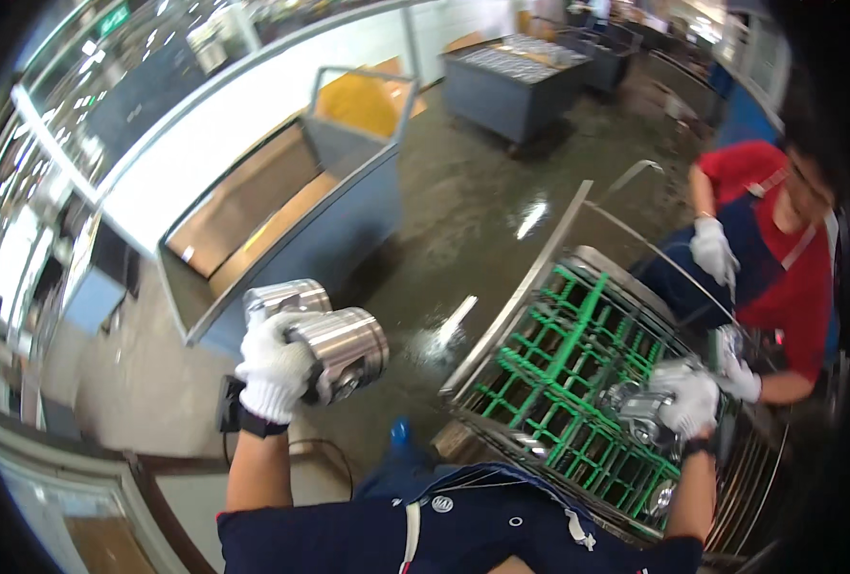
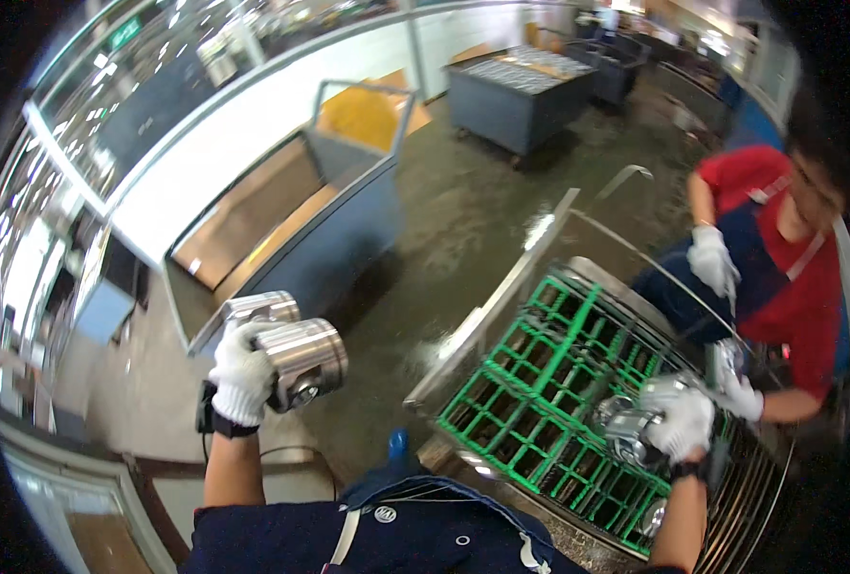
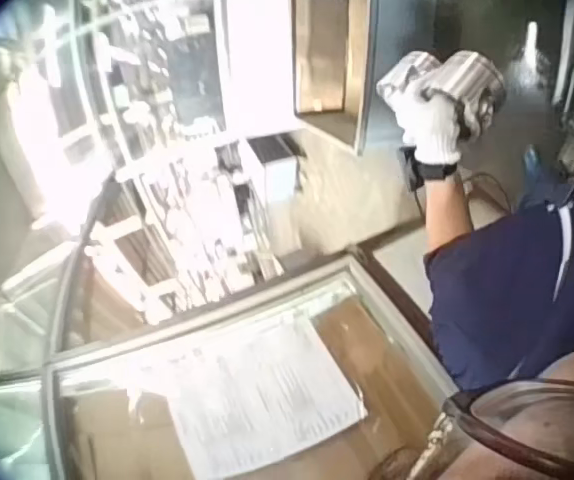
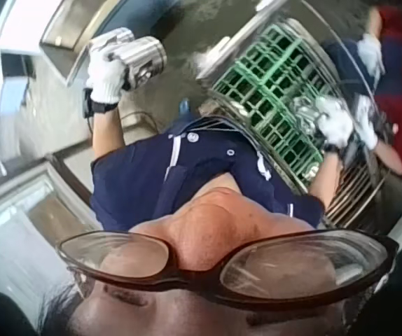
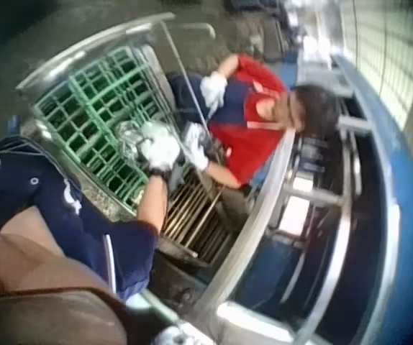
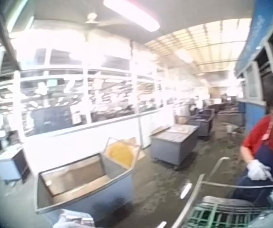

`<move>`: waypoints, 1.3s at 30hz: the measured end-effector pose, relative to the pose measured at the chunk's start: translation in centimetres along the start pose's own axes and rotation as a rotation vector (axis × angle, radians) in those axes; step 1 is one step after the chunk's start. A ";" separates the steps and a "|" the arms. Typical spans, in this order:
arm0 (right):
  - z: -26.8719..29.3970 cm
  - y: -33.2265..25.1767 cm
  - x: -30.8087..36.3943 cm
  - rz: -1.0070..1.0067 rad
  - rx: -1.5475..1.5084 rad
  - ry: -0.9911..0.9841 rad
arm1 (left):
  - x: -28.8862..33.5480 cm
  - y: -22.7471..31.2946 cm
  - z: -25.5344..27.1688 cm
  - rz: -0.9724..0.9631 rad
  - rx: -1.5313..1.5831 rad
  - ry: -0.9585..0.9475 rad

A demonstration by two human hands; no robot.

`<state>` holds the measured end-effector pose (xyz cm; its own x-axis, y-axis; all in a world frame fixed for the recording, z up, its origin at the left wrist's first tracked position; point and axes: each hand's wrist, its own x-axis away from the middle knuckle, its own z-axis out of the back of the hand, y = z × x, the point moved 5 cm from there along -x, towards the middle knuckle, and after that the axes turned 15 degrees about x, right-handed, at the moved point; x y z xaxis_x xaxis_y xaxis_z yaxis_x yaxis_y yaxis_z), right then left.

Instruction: Transfer metal piston components from a large bin to a cleaning tray and then back into storage.

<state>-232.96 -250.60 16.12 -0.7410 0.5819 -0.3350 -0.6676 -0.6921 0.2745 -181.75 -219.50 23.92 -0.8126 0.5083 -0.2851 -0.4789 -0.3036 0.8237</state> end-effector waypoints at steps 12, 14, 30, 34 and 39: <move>19.1 -21.3 -12.0 -0.800 -0.877 0.383 | -5.6 -26.4 6.1 0.364 0.268 -0.064; 19.6 -24.8 -14.5 -0.772 -0.903 0.352 | -6.8 -27.9 7.2 0.318 -0.133 -0.167; 5.8 -42.3 -39.3 -0.417 -1.250 -0.127 | -14.8 -38.5 19.4 0.372 -0.108 0.041; -3.4 -49.2 -49.8 -0.287 -1.025 -0.346 | -17.0 -40.8 20.9 0.498 -0.171 0.093; -13.2 -61.6 -63.6 -0.035 -0.999 -0.409 | -22.1 -44.4 22.5 0.760 -0.352 0.170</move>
<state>-143.78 -250.62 8.59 -0.8141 0.5786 0.0487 -0.4653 -0.6000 -0.6508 -135.08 -199.12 4.70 -0.9803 -0.0541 0.1899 0.1638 -0.7600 0.6290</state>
